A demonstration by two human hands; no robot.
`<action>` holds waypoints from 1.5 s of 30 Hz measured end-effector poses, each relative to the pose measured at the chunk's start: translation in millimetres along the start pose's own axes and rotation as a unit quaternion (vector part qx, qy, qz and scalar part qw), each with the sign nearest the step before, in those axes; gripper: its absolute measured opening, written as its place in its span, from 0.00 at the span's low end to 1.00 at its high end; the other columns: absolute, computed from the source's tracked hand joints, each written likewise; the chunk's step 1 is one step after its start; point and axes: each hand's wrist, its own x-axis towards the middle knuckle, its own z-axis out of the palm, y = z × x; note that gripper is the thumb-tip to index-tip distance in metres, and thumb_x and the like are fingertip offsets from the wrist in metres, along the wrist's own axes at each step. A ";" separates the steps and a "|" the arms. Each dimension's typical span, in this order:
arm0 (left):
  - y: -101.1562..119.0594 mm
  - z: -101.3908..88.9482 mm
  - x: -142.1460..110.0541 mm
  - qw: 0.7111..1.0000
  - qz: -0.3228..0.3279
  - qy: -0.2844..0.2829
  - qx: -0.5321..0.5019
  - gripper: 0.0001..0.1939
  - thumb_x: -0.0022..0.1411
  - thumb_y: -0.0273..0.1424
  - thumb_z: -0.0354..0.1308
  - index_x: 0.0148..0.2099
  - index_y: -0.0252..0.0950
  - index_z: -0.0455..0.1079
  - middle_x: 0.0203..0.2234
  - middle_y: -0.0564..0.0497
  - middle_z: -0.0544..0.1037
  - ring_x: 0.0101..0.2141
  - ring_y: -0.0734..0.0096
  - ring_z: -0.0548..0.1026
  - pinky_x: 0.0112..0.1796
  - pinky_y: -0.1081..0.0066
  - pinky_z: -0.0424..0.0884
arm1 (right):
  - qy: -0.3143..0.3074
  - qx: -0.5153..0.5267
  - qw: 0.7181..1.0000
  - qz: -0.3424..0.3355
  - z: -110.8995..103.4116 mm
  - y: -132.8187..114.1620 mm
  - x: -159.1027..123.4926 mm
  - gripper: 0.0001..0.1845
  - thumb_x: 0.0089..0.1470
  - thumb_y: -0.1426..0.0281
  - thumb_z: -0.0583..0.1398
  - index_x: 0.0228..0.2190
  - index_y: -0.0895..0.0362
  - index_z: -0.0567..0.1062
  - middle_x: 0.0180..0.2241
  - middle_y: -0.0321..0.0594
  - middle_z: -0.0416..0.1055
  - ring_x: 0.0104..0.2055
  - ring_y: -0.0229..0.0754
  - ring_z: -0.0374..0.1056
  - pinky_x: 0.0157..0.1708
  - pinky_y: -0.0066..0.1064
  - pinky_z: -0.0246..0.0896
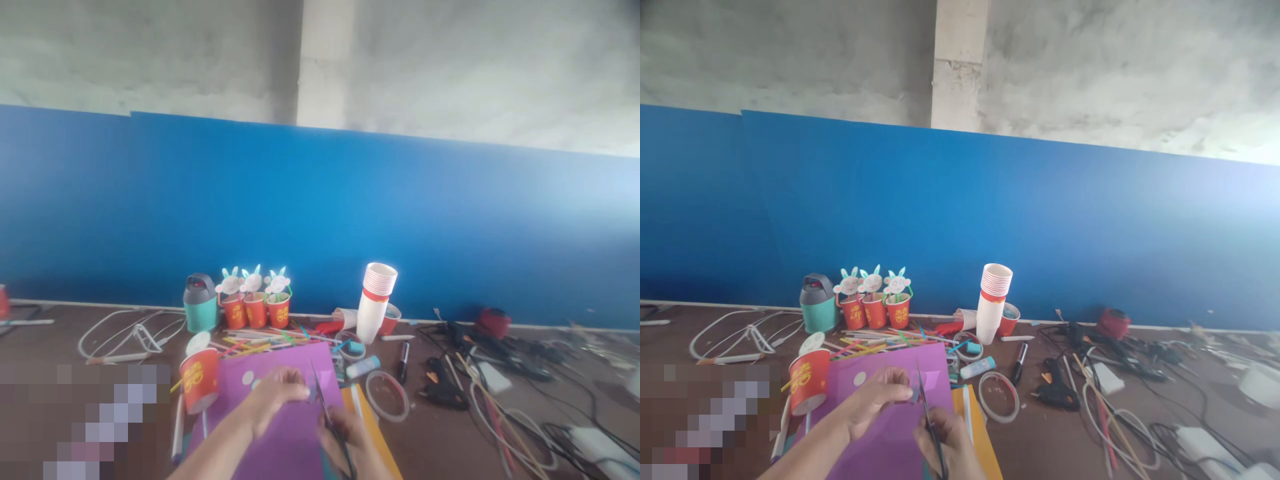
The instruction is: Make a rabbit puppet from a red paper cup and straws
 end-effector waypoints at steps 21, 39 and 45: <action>13.8 -0.2 -9.1 1.000 -0.013 -0.019 0.013 0.06 0.41 0.30 0.62 0.20 0.36 0.67 0.19 0.54 0.75 0.28 0.68 0.71 0.32 0.71 0.60 | -0.014 -0.093 0.996 0.001 -4.1 2.0 3.7 0.25 0.41 0.48 0.63 0.22 0.56 0.64 0.10 0.21 0.48 0.11 0.27 0.44 0.11 0.21 0.38; 9.3 -8.1 -3.2 1.000 0.000 0.007 -0.008 0.09 0.41 0.32 0.61 0.23 0.37 0.63 0.19 0.59 0.64 0.25 0.74 0.63 0.33 0.71 0.60 | 0.006 -0.110 0.994 0.015 -0.7 -8.2 -0.4 0.25 0.41 0.48 0.63 0.22 0.56 0.64 0.09 0.21 0.47 0.11 0.26 0.43 0.11 0.21 0.36; 12.4 2.0 -8.0 0.997 0.015 0.038 0.066 0.13 0.40 0.37 0.67 0.29 0.36 0.71 0.27 0.54 0.73 0.34 0.65 0.68 0.38 0.69 0.59 | 0.033 -0.052 0.998 0.010 0.6 -4.2 0.4 0.29 0.36 0.43 0.63 0.24 0.56 0.65 0.09 0.21 0.49 0.11 0.26 0.43 0.12 0.20 0.36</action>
